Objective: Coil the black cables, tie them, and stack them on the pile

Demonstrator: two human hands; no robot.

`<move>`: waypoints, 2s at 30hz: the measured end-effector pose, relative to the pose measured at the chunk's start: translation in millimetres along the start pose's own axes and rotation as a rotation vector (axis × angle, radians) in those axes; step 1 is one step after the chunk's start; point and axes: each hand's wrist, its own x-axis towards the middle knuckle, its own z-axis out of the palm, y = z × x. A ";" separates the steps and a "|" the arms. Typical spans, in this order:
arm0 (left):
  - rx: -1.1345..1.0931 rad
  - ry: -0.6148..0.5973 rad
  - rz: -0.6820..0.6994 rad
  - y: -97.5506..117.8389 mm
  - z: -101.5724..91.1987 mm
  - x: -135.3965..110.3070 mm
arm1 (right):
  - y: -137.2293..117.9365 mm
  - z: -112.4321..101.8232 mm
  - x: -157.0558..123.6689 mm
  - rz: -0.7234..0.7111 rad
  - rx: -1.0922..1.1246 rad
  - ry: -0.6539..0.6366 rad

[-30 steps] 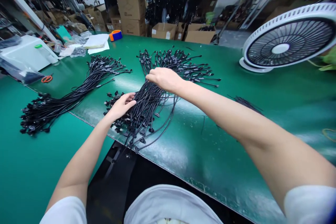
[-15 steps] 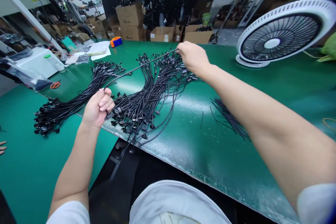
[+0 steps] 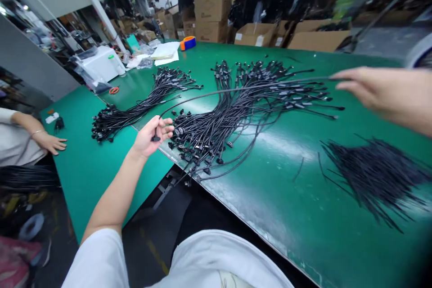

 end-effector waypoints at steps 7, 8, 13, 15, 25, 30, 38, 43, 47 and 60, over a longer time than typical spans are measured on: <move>0.595 -0.290 0.237 -54.3 110.0 -35.6 | -171.3 -26.9 -73.8 -0.251 0.167 -0.266; 0.595 -0.385 0.192 -62.9 123.3 -41.6 | -181.6 -33.1 -68.0 -0.193 0.165 -0.251; 0.166 -0.592 -0.246 -86.1 148.0 -46.3 | -135.8 -41.1 -69.5 0.154 0.150 -0.238; 0.040 -0.617 -0.365 -85.0 147.4 -43.3 | -110.8 -36.9 -91.3 0.207 0.235 -0.251; -0.344 -0.239 -0.415 -61.1 138.3 -32.2 | -74.2 -17.4 -188.7 0.433 0.387 -0.226; -0.194 -0.117 -0.316 -82.3 150.4 -27.7 | -119.5 -15.8 -201.1 0.112 0.169 -0.211; -0.023 -0.200 -0.326 -109.8 164.4 -30.4 | -149.1 -37.0 -168.0 0.008 0.352 -0.283; -0.326 -0.108 -0.325 -70.3 136.7 -17.9 | -112.1 -31.7 -185.6 0.167 0.161 -0.248; -0.358 -0.067 -0.240 -53.7 125.6 -20.9 | -98.2 -19.7 -197.3 0.251 0.119 -0.198; 0.513 -0.564 -0.084 -114.3 166.4 -57.2 | -166.5 -21.1 -139.7 -0.071 0.513 -0.196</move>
